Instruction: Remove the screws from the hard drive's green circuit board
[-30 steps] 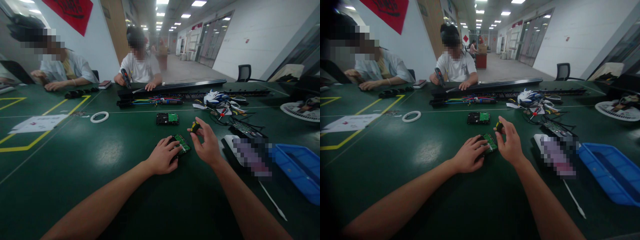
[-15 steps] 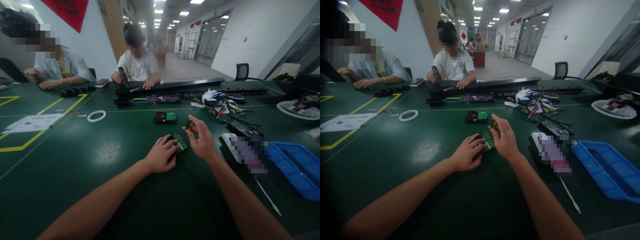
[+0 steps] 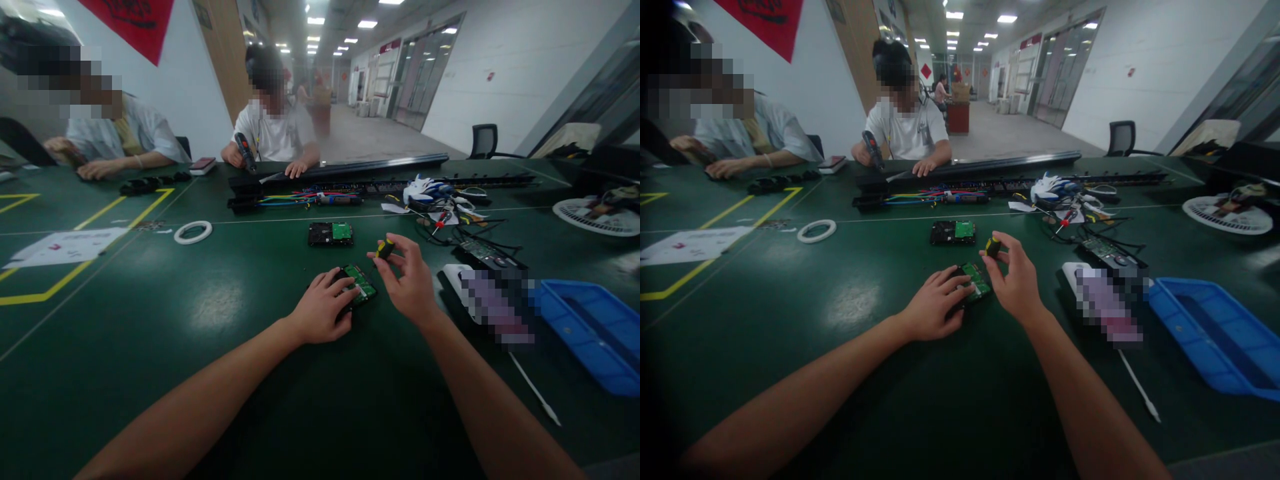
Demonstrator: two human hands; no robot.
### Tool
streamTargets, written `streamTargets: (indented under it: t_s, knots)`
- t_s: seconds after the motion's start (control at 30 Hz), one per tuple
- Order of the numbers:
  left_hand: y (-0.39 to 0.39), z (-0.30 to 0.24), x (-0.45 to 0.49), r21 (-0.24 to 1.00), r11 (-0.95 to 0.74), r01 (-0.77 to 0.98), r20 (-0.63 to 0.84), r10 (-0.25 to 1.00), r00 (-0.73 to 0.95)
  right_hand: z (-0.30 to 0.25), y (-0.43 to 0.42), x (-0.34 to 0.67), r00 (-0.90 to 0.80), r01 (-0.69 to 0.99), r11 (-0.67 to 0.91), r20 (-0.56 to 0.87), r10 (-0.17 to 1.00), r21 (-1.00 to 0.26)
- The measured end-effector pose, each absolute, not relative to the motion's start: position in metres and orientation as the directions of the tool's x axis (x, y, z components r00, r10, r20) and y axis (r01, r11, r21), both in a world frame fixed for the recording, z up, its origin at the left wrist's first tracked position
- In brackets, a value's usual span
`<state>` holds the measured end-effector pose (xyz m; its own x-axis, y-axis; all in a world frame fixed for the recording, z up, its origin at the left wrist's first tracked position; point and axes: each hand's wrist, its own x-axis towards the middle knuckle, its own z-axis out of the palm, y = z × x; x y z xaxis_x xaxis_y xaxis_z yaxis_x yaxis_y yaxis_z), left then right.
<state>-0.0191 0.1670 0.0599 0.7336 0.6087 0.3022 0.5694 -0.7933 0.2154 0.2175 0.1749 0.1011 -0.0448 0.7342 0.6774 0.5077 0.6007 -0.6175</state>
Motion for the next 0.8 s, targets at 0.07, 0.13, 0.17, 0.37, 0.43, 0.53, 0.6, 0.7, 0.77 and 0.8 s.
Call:
streamTargets:
  t_s: [0.07, 0.13, 0.17, 0.37, 0.43, 0.53, 0.6, 0.7, 0.77, 0.8]
  knots:
    - [0.167, 0.061, -0.019, 0.220, -0.793, 0.568, 0.298, 0.609, 0.735, 0.100, 0.174, 0.219, -0.001, 0.569, 0.590, 0.717, 0.697, -0.573]
    - [0.167, 0.061, -0.019, 0.220, -0.794, 0.566, 0.296, 0.607, 0.737, 0.100, 0.173, 0.219, -0.003, 0.618, 0.592, 0.752, 0.659, -0.517]
    - [0.167, 0.061, -0.019, 0.219, -0.795, 0.566, 0.295, 0.607, 0.738, 0.100, 0.172, 0.219, -0.019, 0.628, 0.598, 0.759, 0.651, -0.497]
    - [0.166, 0.061, -0.019, 0.210, -0.787, 0.580, 0.284, 0.617, 0.734, 0.100, 0.174, 0.214, 0.025, 0.421, 0.665, 0.741, 0.671, -0.617]
    - [0.166, 0.061, -0.019, 0.210, -0.785, 0.583, 0.280, 0.619, 0.734, 0.097, 0.175, 0.213, 0.073, 0.385, 0.660, 0.734, 0.676, -0.646]
    - [0.166, 0.061, -0.020, 0.211, -0.782, 0.587, 0.269, 0.623, 0.734, 0.092, 0.176, 0.211, 0.154, 0.409, 0.635, 0.735, 0.660, -0.656]
    - [0.166, 0.061, -0.020, 0.214, -0.781, 0.587, 0.267, 0.624, 0.734, 0.090, 0.176, 0.210, 0.185, 0.429, 0.630, 0.745, 0.640, -0.648]
    - [0.166, 0.062, -0.020, 0.216, -0.784, 0.581, 0.270, 0.620, 0.736, 0.091, 0.176, 0.207, 0.190, 0.483, 0.622, 0.768, 0.612, -0.616]
    - [0.166, 0.062, -0.020, 0.213, -0.787, 0.579, 0.270, 0.617, 0.739, 0.093, 0.175, 0.204, 0.186, 0.524, 0.604, 0.773, 0.607, -0.600]
    - [0.166, 0.062, -0.019, 0.211, -0.788, 0.578, 0.271, 0.616, 0.740, 0.093, 0.175, 0.204, 0.187, 0.535, 0.593, 0.769, 0.611, -0.601]
